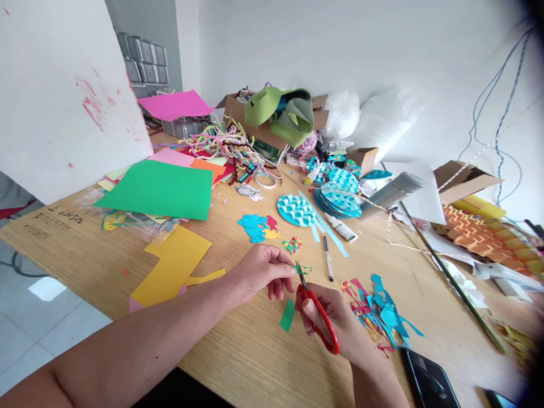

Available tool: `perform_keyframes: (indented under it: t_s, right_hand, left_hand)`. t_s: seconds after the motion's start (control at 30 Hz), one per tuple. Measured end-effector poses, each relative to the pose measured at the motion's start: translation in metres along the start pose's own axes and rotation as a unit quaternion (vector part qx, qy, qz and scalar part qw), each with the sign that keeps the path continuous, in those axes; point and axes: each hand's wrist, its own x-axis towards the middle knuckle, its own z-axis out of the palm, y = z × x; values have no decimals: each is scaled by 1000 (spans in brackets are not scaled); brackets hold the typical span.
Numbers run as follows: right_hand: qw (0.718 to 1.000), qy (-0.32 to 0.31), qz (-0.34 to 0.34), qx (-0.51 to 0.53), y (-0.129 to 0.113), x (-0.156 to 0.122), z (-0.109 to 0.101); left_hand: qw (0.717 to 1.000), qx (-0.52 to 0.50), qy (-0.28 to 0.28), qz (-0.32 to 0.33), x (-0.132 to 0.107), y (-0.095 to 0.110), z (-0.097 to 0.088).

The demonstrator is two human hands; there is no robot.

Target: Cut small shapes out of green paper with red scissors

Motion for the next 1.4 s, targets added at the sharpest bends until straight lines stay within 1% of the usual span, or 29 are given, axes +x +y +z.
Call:
perform_keyframes:
  t_s: [0.2,0.5,1.4]
  right_hand:
    - [1000,1,-4,3,5,0,-1]
    - [1000,-5,-4,-4,-1,-1,0]
    - [1000,-2,-10,-12,1,-2,0]
  left_hand:
    - [1000,-7,-8,3,1,-1,-1]
    - [1000,-3,-17,0,0,-1,-1]
    - [1000,-1,-30,-7,1,-3,-1]
